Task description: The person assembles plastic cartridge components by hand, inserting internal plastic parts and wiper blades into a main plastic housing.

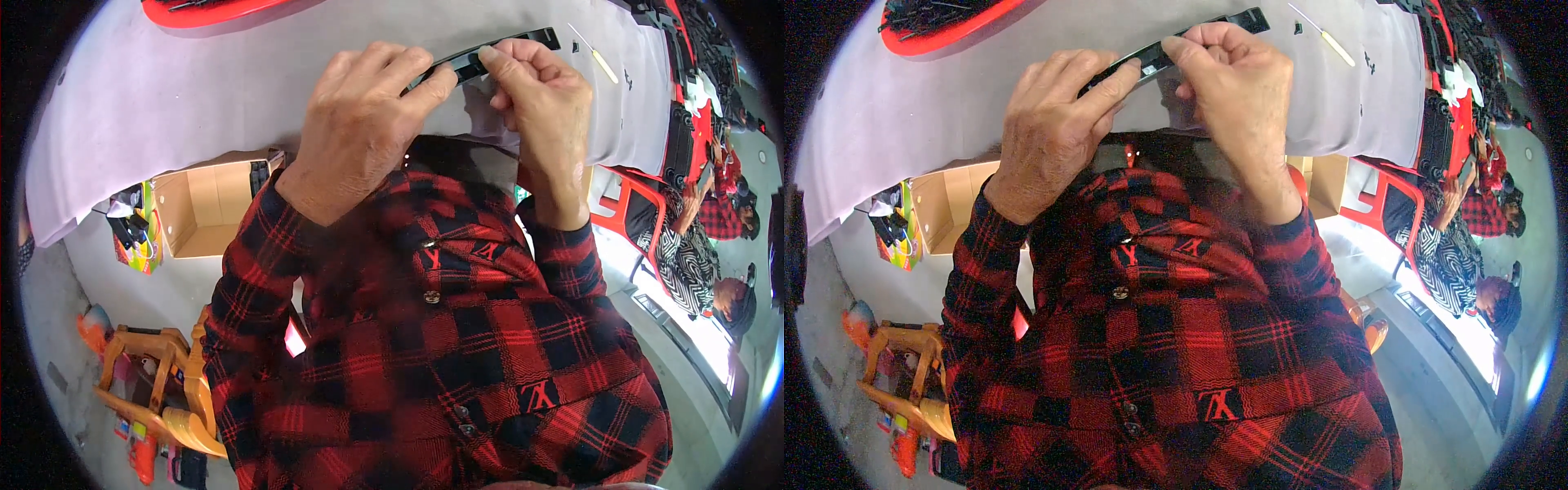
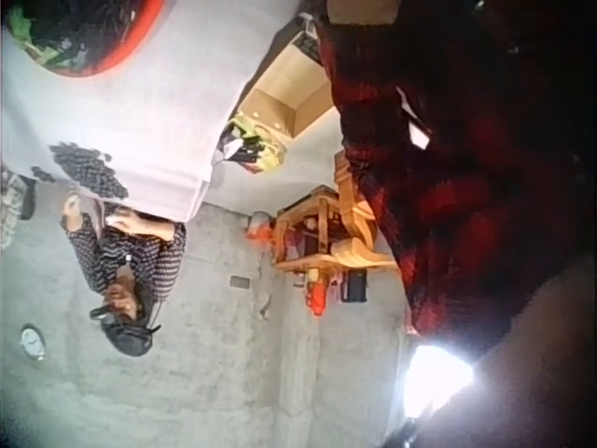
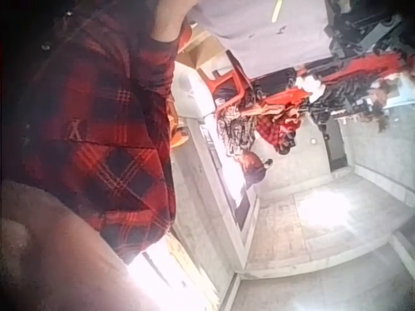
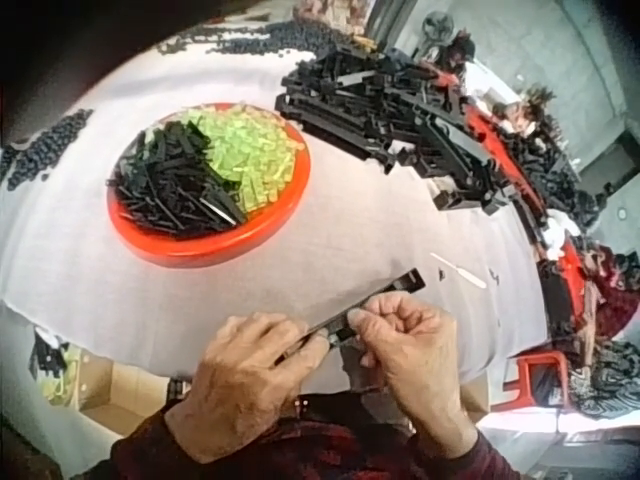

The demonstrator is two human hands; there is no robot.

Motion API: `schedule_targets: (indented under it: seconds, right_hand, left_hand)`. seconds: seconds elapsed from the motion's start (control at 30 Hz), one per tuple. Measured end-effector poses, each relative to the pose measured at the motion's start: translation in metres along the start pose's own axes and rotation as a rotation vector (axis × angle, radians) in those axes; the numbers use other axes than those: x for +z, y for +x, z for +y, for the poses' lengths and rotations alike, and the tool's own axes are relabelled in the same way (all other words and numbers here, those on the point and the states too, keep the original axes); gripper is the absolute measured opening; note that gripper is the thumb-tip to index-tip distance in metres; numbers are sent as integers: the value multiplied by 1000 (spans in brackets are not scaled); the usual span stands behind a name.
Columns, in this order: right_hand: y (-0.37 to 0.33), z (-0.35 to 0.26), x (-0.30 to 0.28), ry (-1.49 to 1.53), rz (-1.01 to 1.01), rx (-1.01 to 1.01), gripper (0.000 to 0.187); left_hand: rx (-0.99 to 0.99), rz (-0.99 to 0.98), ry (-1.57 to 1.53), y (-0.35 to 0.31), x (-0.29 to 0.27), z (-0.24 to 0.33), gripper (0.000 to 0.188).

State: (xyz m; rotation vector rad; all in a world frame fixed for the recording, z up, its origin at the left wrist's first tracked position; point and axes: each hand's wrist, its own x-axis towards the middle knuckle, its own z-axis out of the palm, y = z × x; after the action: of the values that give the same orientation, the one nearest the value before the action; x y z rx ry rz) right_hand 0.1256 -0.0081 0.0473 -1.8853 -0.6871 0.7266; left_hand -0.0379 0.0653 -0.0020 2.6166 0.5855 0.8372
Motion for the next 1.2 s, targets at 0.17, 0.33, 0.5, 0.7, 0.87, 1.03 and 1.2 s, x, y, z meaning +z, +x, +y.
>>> schedule_targets:
  seconds: [0.17,0.33,0.5,0.7,0.87,1.03,1.2]
  right_hand:
    - [6,-5,0,-8,-43,72,16]
    - [8,-4,-1,-5,-65,92,16]
    - [7,-6,-3,37,-46,105,14]
    - [6,-4,-1,65,-70,120,14]
    - [4,-5,-2,26,-49,107,13]
    - [2,-5,-1,121,-67,154,13]
    - [3,-2,-6,141,-4,119,13]
  left_hand:
    - [6,-6,-20,0,3,-2,36]
    - [-23,29,-151,-2,1,-8,30]
    - [-73,47,-264,0,-5,-9,23]
    - [-77,115,-330,-4,-4,-13,22]
    - [-38,119,-324,-1,-5,-15,22]
    - [-8,135,-322,-1,-3,-16,24]
    - [-31,143,-338,-1,-6,-14,25]
